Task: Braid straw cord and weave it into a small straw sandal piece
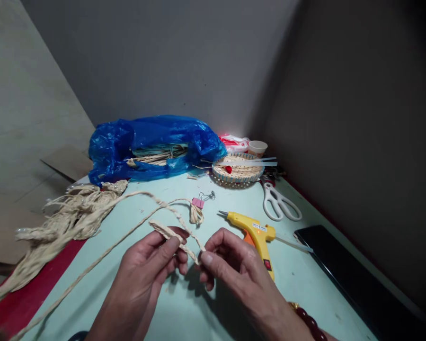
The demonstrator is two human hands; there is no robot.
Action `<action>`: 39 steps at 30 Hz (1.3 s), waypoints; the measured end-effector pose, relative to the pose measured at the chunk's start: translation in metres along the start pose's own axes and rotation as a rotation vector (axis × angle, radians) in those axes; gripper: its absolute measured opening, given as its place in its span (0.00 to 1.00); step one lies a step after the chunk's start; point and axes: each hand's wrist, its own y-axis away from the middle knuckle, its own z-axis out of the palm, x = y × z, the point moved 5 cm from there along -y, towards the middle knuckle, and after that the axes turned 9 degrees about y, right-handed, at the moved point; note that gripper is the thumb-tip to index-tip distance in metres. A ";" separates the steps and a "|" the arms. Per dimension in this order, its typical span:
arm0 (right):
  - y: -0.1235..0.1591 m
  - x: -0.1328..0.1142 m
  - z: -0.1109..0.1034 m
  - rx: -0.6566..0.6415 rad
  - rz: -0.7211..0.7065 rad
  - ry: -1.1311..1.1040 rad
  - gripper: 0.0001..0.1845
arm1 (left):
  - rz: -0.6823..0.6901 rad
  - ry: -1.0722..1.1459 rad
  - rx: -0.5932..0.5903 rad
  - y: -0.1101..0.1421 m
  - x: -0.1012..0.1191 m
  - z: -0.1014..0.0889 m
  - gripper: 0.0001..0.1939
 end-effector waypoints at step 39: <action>0.000 -0.012 -0.002 -0.057 -0.156 0.755 0.09 | -0.082 0.022 0.078 0.000 -0.008 -0.014 0.14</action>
